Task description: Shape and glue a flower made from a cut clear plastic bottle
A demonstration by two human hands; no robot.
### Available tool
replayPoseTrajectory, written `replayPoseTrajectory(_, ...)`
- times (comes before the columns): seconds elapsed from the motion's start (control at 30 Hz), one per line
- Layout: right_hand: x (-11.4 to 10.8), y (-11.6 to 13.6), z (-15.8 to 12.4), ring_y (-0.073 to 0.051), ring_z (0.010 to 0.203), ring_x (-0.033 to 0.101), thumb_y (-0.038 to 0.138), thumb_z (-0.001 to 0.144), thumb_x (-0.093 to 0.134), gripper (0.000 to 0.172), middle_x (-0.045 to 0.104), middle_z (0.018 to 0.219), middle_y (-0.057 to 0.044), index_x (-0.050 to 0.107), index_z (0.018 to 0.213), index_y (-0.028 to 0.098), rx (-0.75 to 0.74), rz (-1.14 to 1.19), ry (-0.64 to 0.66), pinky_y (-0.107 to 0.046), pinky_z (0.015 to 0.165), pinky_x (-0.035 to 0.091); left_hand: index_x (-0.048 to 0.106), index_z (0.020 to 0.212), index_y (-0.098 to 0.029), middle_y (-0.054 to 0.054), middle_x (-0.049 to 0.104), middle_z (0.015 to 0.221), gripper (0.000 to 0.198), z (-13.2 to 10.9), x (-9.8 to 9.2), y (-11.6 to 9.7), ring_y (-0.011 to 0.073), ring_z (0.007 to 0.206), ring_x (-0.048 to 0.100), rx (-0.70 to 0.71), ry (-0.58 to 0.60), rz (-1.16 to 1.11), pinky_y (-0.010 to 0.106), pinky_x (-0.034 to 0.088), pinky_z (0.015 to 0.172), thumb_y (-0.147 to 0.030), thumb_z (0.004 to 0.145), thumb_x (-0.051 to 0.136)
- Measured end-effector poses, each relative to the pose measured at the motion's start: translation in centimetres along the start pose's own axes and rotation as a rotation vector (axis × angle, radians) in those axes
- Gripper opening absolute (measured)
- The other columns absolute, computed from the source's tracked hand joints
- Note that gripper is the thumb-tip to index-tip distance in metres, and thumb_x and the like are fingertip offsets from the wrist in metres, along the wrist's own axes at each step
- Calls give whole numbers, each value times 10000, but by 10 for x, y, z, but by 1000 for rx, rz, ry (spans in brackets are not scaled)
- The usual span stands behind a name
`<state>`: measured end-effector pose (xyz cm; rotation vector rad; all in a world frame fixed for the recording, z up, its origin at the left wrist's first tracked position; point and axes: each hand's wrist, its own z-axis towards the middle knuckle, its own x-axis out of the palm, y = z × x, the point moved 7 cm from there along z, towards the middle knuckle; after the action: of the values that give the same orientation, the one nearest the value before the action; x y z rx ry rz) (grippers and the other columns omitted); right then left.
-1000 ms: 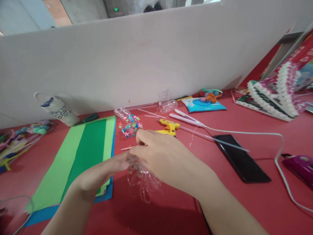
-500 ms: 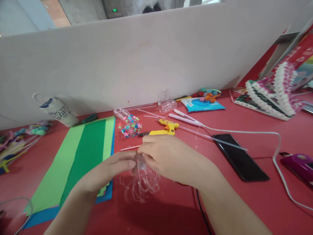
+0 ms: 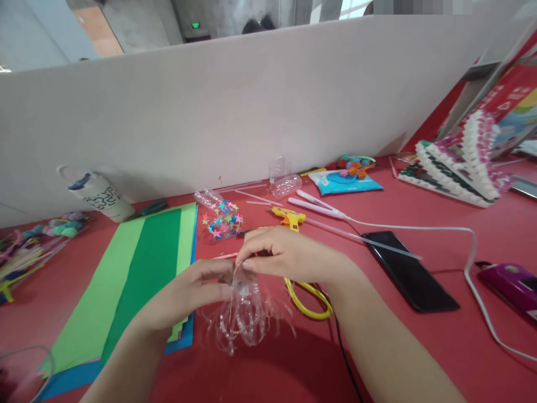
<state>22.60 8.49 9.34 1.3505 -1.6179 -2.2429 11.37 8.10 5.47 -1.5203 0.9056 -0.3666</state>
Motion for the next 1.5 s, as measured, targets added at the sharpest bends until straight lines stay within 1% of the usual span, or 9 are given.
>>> replayPoseTrajectory(0.17,-5,-2,-1,-123,751,608,187,860,484,223,681,846,-14,704,898,188,82,-35,-148,-224,658,434,656,859,-196,7,639,885,142,-1,-3,-2,160,823,536,36,-14,15,283,401,776,-285,779,580)
replayPoseTrajectory(0.27,-5,2,-4,-114,698,594,174,868,472,240,678,796,8,709,878,212,104,-163,-210,-227,612,405,651,819,-195,0,636,858,103,0,-4,0,151,803,538,30,-45,19,273,405,754,-235,774,568)
replayPoseTrajectory(0.43,-2,12,-5,-133,727,572,165,900,443,265,663,783,-2,703,909,215,49,-324,-213,-257,639,378,634,797,-189,-14,608,782,82,1,-7,3,138,751,519,28,-134,60,263,400,728,-216,765,564)
replayPoseTrajectory(0.7,0,14,-5,-141,724,554,181,908,447,254,655,771,-11,700,899,199,48,-383,-233,-267,637,362,648,811,-192,-18,622,787,125,0,-7,2,134,750,524,42,-162,49,254,401,726,-187,767,531)
replayPoseTrajectory(0.83,0,13,-5,-133,699,542,172,908,450,248,640,734,-3,691,854,194,61,-390,-233,-256,620,348,648,873,-220,-27,631,827,186,-2,-6,2,136,765,543,67,-110,-146,248,421,738,-178,741,523)
replayPoseTrajectory(0.93,2,13,-4,-134,701,545,176,907,457,244,639,738,-6,686,826,195,50,-398,-222,-252,620,344,632,757,-203,-17,621,754,175,0,-6,2,143,763,560,70,-100,-224,255,426,766,-234,820,471)
replayPoseTrajectory(1.13,2,13,-7,-145,722,575,200,916,430,266,672,773,-20,685,839,195,34,-427,-259,-254,642,357,612,772,-205,-21,593,681,243,5,-3,3,135,696,550,86,-160,-146,251,420,726,-338,887,444)
replayPoseTrajectory(1.4,3,11,-8,-132,633,556,212,897,431,262,670,705,-30,679,817,183,158,-437,-259,-237,583,324,528,792,-186,-24,517,761,113,5,1,0,117,725,457,109,-150,16,237,361,679,-214,862,445)
replayPoseTrajectory(1.5,3,10,-8,-120,612,540,202,890,432,249,658,693,-21,662,797,181,194,-437,-258,-236,565,307,479,753,-190,-29,483,739,143,4,2,-3,116,713,433,124,-143,76,240,348,673,-216,875,411)
